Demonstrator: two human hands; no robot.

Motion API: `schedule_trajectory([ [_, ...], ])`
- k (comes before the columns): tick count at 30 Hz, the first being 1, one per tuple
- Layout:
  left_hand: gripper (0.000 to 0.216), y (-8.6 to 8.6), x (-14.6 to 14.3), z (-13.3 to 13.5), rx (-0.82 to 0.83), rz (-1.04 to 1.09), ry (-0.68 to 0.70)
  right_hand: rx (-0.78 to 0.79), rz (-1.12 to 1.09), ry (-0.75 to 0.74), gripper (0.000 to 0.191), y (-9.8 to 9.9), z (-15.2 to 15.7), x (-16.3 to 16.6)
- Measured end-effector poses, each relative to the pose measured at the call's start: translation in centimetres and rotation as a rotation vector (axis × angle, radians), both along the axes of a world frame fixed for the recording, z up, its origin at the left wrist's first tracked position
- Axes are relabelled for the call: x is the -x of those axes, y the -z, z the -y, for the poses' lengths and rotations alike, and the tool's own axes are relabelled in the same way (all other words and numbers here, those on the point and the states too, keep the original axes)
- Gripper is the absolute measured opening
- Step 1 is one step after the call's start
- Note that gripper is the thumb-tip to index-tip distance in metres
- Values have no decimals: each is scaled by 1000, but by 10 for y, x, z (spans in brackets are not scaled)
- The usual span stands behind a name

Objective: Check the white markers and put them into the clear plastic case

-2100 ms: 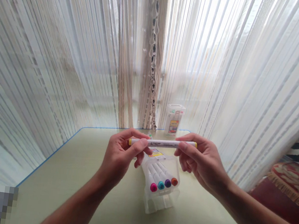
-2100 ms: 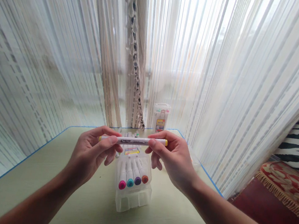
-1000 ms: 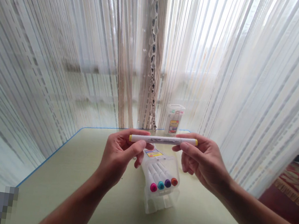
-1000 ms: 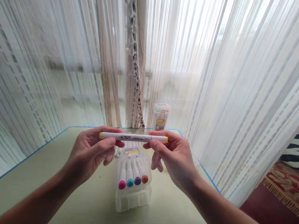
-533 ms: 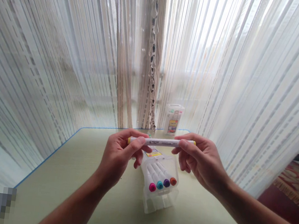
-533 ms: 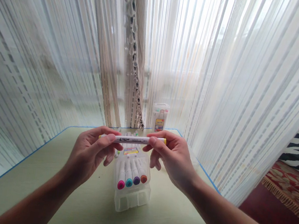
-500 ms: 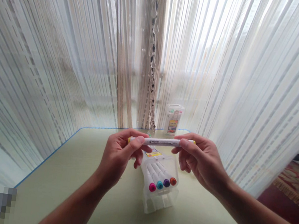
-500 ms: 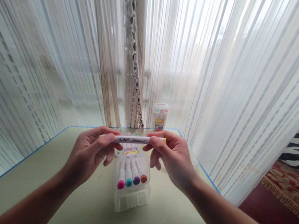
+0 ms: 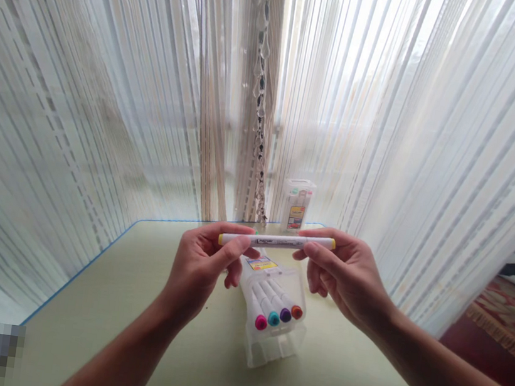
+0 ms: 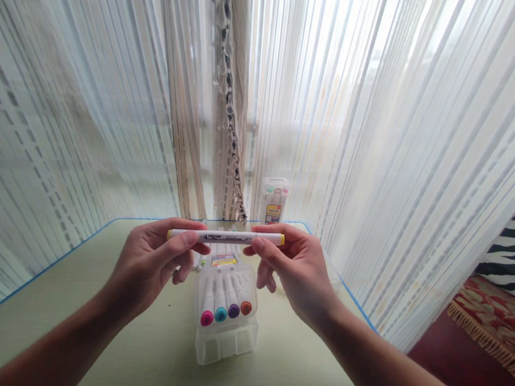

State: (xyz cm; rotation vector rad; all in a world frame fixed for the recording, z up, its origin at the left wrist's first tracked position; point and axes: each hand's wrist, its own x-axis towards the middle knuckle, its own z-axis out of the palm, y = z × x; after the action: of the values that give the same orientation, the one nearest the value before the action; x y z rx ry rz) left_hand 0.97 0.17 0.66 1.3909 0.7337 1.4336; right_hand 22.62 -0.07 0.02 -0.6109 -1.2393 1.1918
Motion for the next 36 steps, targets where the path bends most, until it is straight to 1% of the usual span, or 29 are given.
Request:
schedule_trajectory([
  [6, 23, 2, 0, -2, -33, -11, -60, -19, 0, 38, 21, -1, -1, 0],
  [11, 19, 1, -1, -2, -26, 29, -41, -6, 3, 40, 22, -1, 0, 0],
  [18, 22, 2, 0, -2, -23, 51, -16, -7, 6, 39, 23, -1, -1, -2],
  [23, 21, 0, -1, -1, -32, 15, -49, -17, 9, 53, 24, -2, -1, 0],
  [28, 23, -2, -4, 0, -39, -26, -89, 7, -4, 58, 24, -4, -1, 0],
  [32, 21, -2, -4, 0, -69, -59, -154, 33, -17, 46, 24, -4, -2, -1],
  [36, 21, 0, -2, -1, -92, -28, -126, 48, -12, 51, 26, -4, -3, -2],
])
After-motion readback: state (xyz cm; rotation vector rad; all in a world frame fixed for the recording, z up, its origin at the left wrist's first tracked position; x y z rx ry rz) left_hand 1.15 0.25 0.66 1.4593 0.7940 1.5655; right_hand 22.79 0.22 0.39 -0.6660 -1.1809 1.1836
